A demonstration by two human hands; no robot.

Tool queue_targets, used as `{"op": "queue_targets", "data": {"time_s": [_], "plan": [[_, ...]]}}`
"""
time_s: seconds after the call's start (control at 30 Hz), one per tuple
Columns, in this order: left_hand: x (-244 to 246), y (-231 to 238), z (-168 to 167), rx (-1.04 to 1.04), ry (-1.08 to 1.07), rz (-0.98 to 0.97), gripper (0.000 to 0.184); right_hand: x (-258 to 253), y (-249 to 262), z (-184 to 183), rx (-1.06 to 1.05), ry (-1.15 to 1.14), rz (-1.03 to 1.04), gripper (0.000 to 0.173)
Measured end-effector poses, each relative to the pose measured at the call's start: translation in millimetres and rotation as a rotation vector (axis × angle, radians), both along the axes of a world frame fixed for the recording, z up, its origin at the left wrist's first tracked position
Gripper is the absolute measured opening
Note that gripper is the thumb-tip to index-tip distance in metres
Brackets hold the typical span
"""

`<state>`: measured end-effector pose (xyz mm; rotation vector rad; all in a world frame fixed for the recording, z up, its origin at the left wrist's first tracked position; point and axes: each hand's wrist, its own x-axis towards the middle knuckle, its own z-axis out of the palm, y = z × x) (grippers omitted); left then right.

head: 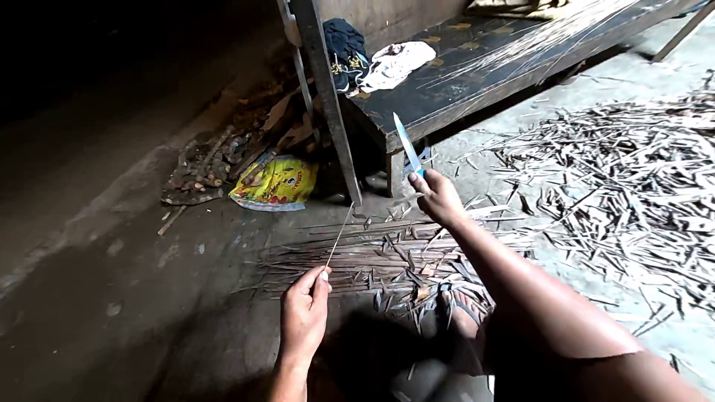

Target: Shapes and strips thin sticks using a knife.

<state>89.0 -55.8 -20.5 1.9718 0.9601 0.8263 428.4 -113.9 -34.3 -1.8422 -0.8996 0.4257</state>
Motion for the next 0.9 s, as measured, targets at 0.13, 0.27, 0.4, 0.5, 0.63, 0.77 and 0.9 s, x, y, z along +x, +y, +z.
{"op": "queue_targets", "data": {"time_s": [0.13,0.27,0.4,0.5,0.63,0.77,0.9], "plan": [[4,-1,2,-0.02,-0.069,-0.026,0.024,-12,-7,17,0.165,0.195,0.127,0.043],[8,-2,2,-0.063,-0.173,-0.068,0.023,-24,-5,21,0.196,0.531,0.249,0.039],[7,0,3,-0.076,-0.24,-0.088,0.02,-40,-7,23,0.22,0.673,0.38,0.038],[7,1,4,-0.071,-0.26,-0.08,0.018,-52,-10,30,0.307,0.705,0.568,0.036],[6,0,6,-0.049,-0.291,-0.073,0.018,-69,-15,33,0.355,0.78,0.844,0.028],[4,0,9,-0.057,-0.324,-0.096,0.022,-92,-16,30,0.292,0.815,0.962,0.039],[4,-2,10,-0.062,-0.332,-0.133,0.022,-109,-17,27,0.233,0.779,1.005,0.034]]}}
